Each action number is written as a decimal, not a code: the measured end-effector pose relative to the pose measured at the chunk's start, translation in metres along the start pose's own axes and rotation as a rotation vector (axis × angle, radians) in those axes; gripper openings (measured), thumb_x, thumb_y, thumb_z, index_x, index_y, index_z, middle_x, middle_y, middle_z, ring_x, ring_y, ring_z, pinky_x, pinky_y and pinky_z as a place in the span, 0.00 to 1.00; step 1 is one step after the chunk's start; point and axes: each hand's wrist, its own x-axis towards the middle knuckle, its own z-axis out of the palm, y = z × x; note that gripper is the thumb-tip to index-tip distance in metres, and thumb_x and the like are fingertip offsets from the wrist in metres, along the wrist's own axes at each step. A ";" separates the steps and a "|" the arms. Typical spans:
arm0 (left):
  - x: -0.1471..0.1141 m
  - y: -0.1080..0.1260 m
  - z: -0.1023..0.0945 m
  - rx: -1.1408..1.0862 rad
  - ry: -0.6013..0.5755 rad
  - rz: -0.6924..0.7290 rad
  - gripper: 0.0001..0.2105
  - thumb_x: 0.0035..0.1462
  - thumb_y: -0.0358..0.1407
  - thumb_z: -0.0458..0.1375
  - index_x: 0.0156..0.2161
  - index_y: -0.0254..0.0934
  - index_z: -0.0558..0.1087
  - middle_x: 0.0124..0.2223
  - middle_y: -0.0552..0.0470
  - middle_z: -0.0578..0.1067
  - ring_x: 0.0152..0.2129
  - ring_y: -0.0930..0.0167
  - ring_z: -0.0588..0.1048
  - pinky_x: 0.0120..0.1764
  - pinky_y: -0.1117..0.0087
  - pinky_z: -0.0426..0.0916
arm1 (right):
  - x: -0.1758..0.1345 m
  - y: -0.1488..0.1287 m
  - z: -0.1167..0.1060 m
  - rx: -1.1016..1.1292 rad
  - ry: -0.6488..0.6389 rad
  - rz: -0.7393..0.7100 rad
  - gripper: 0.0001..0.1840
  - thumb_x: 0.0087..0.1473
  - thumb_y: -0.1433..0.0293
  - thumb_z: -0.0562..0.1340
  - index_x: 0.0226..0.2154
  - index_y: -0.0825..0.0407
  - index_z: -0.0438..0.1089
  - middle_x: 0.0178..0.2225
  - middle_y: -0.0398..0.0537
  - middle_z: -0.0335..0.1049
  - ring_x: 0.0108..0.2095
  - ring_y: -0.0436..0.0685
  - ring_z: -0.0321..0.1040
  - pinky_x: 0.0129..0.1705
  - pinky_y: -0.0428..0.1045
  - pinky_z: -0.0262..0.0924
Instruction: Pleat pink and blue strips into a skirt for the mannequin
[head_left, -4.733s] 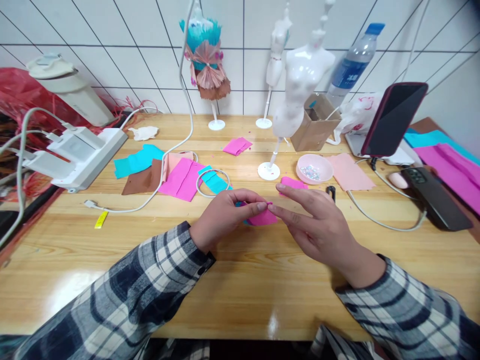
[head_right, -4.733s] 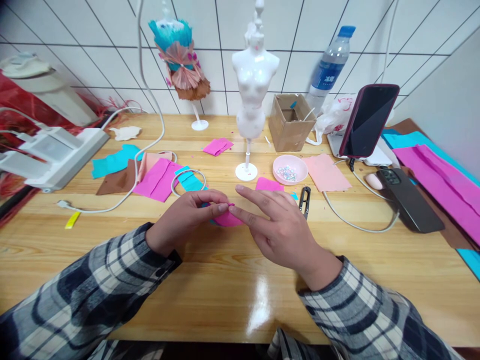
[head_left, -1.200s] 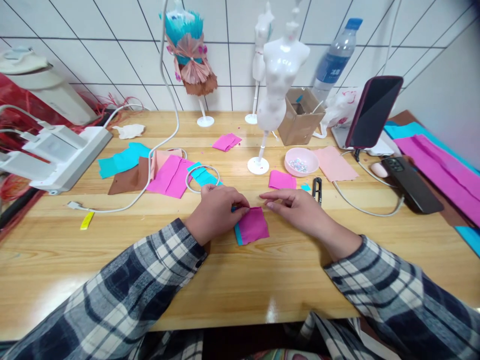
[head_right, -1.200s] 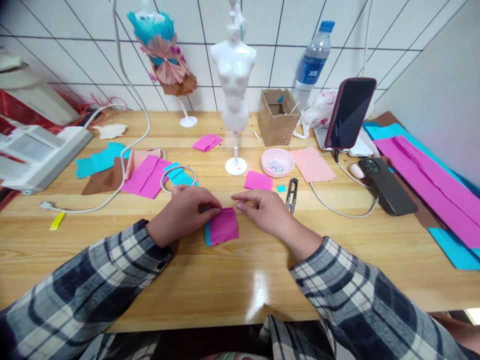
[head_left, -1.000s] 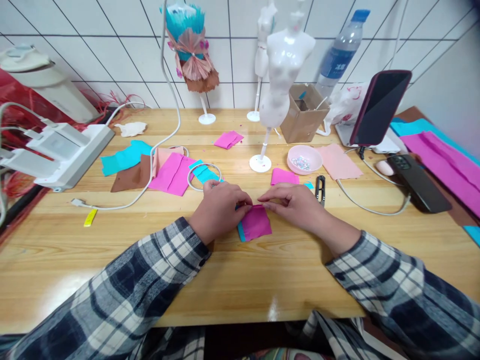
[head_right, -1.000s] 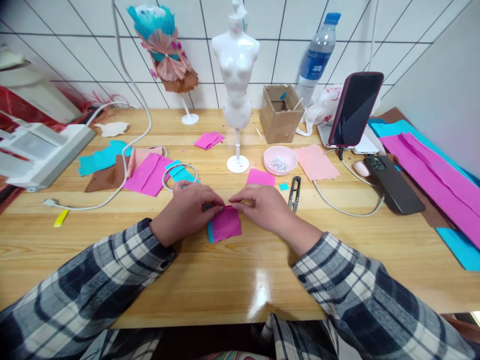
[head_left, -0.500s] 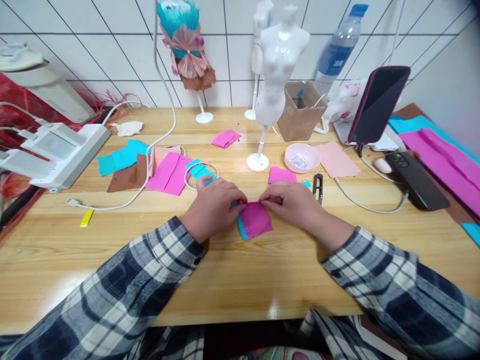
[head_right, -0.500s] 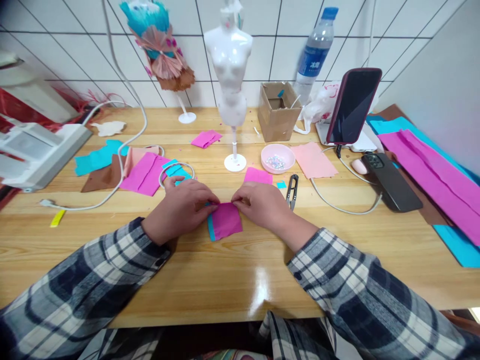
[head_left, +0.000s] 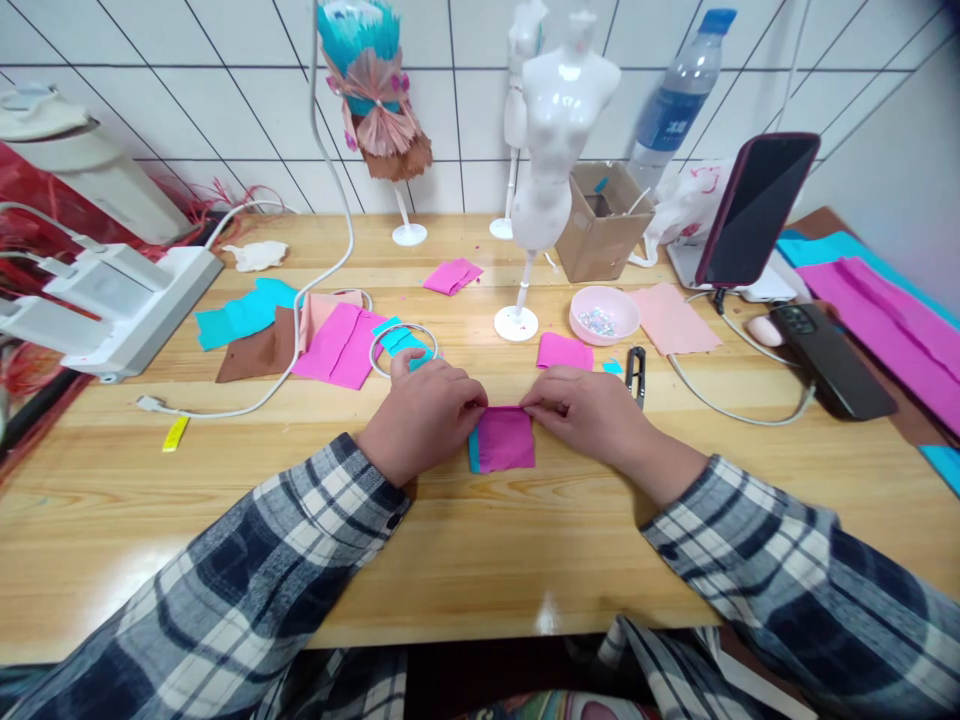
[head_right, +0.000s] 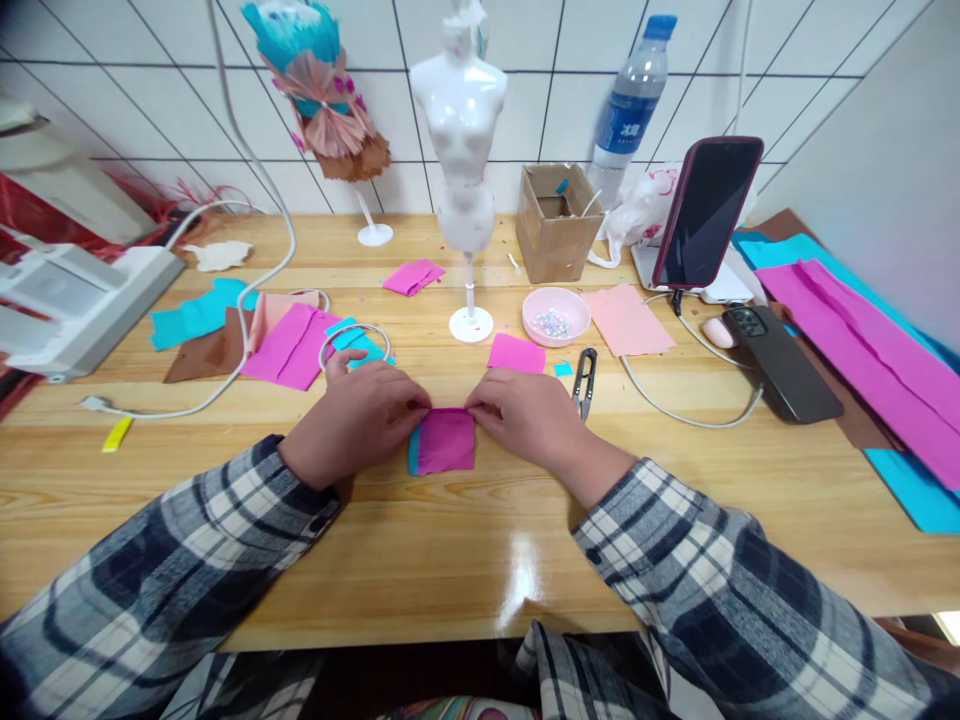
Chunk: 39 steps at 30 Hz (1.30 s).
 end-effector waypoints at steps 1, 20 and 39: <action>0.000 0.000 0.000 -0.001 0.005 0.004 0.09 0.59 0.33 0.54 0.32 0.41 0.78 0.32 0.52 0.80 0.37 0.62 0.75 0.51 0.47 0.48 | 0.000 0.000 0.000 -0.005 0.003 -0.004 0.07 0.55 0.72 0.63 0.35 0.47 0.76 0.37 0.39 0.77 0.36 0.51 0.73 0.31 0.45 0.56; -0.009 -0.003 -0.008 0.208 0.045 0.277 0.10 0.55 0.25 0.55 0.33 0.42 0.76 0.32 0.54 0.78 0.40 0.64 0.70 0.55 0.48 0.48 | -0.012 -0.005 -0.015 -0.243 -0.142 -0.169 0.17 0.55 0.73 0.58 0.43 0.45 0.78 0.46 0.40 0.78 0.36 0.54 0.76 0.28 0.48 0.60; -0.010 0.000 -0.011 0.055 -0.045 0.108 0.10 0.61 0.36 0.54 0.36 0.41 0.78 0.37 0.49 0.80 0.39 0.62 0.74 0.50 0.50 0.54 | -0.010 -0.006 -0.015 -0.226 -0.182 -0.053 0.25 0.53 0.78 0.56 0.46 0.37 0.77 0.54 0.34 0.73 0.45 0.56 0.75 0.33 0.48 0.65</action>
